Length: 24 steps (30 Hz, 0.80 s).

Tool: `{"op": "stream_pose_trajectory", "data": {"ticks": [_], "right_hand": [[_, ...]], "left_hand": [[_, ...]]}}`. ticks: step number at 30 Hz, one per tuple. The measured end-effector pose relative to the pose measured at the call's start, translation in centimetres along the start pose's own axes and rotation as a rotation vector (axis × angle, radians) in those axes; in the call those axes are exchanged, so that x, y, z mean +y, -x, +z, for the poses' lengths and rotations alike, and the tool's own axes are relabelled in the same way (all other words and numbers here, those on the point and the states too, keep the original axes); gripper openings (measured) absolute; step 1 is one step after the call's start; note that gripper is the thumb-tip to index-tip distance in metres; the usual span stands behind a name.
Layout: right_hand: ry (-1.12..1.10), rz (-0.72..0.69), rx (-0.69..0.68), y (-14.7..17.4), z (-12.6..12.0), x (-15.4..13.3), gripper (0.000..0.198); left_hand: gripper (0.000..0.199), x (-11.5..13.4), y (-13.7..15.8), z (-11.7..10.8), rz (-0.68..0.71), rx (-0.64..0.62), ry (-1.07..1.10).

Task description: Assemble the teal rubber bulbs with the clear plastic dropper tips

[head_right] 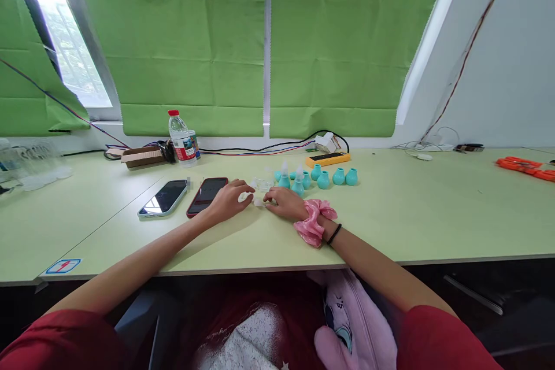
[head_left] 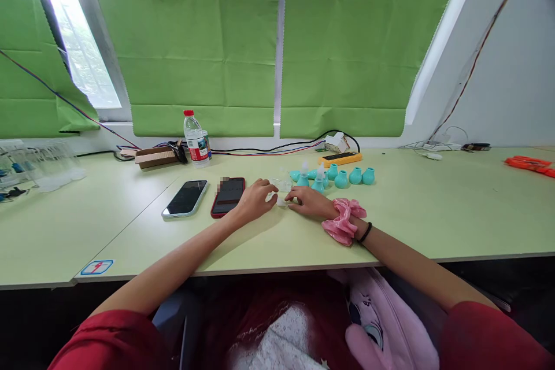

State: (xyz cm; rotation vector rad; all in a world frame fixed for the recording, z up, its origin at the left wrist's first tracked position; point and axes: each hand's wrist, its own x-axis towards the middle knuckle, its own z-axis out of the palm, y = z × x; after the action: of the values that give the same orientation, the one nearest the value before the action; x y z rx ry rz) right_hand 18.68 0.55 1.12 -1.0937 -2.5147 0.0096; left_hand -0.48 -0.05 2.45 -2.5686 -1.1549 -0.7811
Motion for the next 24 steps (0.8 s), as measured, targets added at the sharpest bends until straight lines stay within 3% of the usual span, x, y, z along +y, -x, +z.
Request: {"op": "stream_pose_trajectory", "data": {"ticks": [3, 9, 15, 20, 24], "right_hand": [[0.003, -0.012, 0.002, 0.1, -0.2, -0.1, 0.023], [-0.021, -0.037, -0.025, 0.2, -0.5, 0.0, 0.023], [-0.088, -0.046, 0.015, 0.0, -0.1, 0.2, 0.022], [-0.093, -0.021, 0.115, -0.1, 0.0, -0.2, 0.017], [-0.107, -0.030, 0.064, 0.1, -0.4, -0.7, 0.016]], "left_hand": [[0.027, -0.3, -0.3, -0.9, -0.075, -0.004, -0.117], [0.031, -0.6, -0.3, -1.5, -0.244, -0.197, -0.286], [0.030, -0.2, 0.2, -0.3, -0.130, -0.357, -0.224], [0.028, 0.1, 0.4, 0.1, -0.034, -0.327, -0.130], [0.030, 0.0, 0.4, 0.1, -0.039, -0.265, -0.093]]}}
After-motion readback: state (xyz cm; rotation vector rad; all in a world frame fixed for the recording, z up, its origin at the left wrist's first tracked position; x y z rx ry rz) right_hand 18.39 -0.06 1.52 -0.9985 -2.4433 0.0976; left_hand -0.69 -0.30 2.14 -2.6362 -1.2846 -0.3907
